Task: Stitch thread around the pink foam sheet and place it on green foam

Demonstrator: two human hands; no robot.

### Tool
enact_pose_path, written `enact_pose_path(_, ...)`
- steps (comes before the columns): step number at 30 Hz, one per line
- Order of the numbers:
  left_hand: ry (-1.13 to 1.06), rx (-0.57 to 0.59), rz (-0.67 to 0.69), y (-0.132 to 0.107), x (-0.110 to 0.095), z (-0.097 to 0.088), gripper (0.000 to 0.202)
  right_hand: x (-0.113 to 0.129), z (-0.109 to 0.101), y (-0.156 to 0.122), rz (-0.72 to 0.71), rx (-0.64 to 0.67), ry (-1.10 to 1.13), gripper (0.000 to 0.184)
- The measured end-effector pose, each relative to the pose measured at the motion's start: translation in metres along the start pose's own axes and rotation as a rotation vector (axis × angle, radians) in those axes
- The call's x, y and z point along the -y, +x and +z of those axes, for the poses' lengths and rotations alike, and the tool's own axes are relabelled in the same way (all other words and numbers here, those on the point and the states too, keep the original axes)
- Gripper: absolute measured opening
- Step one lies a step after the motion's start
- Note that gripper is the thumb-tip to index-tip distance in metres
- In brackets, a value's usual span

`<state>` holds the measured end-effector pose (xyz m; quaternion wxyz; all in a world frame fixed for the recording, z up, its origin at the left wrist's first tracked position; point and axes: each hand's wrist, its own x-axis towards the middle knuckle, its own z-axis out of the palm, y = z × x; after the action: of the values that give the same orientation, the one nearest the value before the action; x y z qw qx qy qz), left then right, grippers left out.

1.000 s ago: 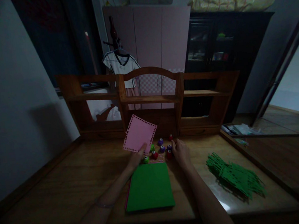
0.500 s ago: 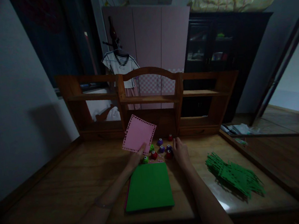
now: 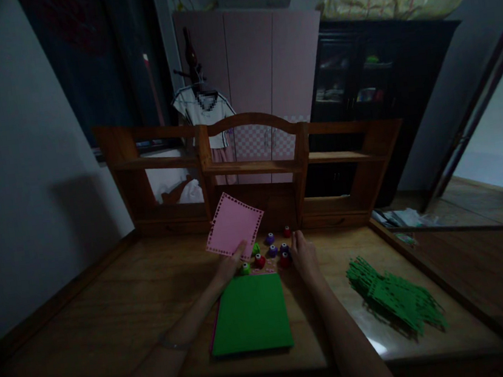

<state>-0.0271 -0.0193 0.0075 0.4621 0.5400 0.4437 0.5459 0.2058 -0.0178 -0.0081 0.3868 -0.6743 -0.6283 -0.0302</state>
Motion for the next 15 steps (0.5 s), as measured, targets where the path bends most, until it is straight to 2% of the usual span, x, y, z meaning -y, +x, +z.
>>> enact_pose_path(4,0.003,0.018,-0.021,0.0013,0.0027,-0.0011,0.048,0.0028,-0.0019,0.0001,0.000,0.004,-0.012,0.034)
enact_pose_path(8,0.002,-0.013,0.020,0.0015,0.0026,-0.0006,0.045,0.0059,-0.0043,0.0004,0.033,0.008,0.034,0.032)
enact_pose_path(15,0.007,-0.037,0.033,0.0009,0.0011,0.0007,0.039,0.0008,-0.0015,0.0008,0.113,-0.032,0.283,0.049)
